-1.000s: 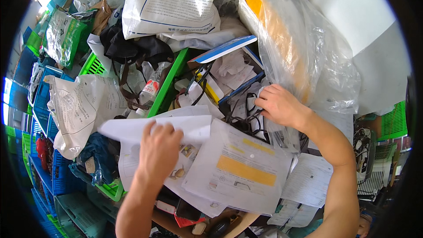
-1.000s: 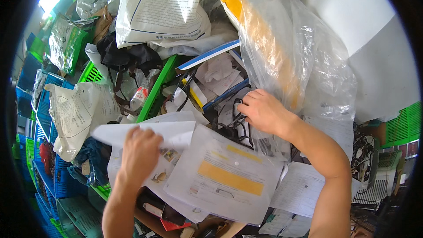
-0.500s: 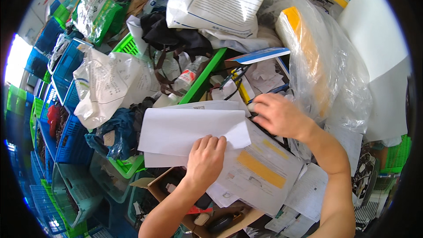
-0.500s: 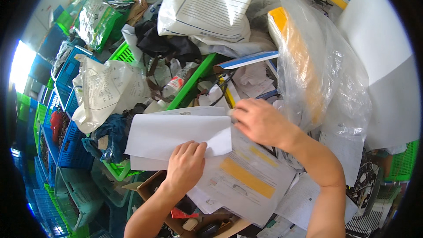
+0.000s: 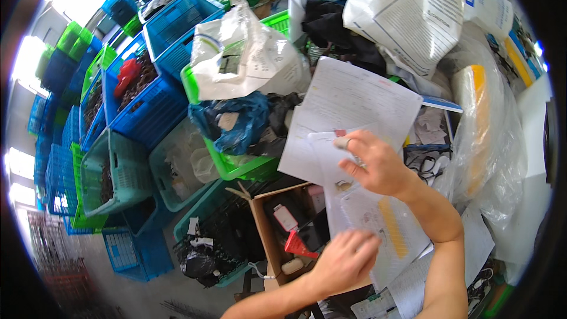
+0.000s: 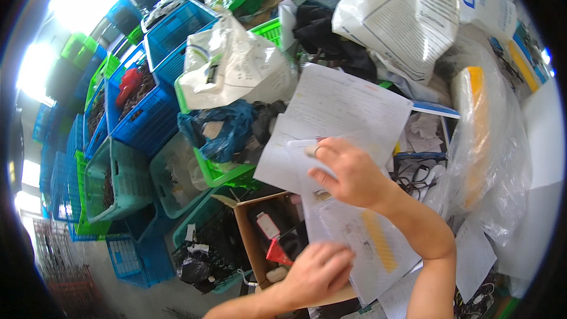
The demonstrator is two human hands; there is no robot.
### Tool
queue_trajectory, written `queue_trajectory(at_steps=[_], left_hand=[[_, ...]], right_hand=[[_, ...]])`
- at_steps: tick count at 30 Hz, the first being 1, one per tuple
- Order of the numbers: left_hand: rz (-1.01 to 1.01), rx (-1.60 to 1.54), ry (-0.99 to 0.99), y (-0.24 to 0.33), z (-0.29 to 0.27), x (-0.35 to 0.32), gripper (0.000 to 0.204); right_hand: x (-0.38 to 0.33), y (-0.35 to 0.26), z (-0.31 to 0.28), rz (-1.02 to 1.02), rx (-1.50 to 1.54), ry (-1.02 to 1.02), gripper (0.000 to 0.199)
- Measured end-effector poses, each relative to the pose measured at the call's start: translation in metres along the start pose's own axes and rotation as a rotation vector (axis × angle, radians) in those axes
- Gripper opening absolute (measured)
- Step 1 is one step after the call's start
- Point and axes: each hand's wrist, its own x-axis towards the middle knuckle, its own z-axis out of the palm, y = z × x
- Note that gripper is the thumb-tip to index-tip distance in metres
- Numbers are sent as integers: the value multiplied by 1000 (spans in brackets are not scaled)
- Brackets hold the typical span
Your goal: The person picks small metal hooks from a blue basket and attaches them one by one to a metal rack. The person handles the hooks by hand and places them onto the rack structure.
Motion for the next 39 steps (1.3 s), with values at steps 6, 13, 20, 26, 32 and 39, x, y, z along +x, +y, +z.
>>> queue_trajectory(at_steps=[6, 13, 20, 26, 32, 39], left_hand=[[-369, -293, -187, 59, -35, -124, 13], [-1278, -223, -366, 72, -34, -331, 21], [-2027, -201, 580, 144, 35, -611, 29], [-2064, -343, 870, 211, 107, -730, 24], [-2149, -627, 1012, 231, 121, -718, 17], [-2075, -700, 1080, 199, 68, -630, 21]], right_hand=[[23, -39, 75, -353, 28, -325, 27], [89, -55, 164, -410, -340, -235, 36], [141, -31, 206, 71, -809, -535, 36], [137, -27, 204, 472, -610, -320, 44], [139, -50, 216, 469, -491, -480, 65], [144, -54, 245, 576, -531, -619, 74]])
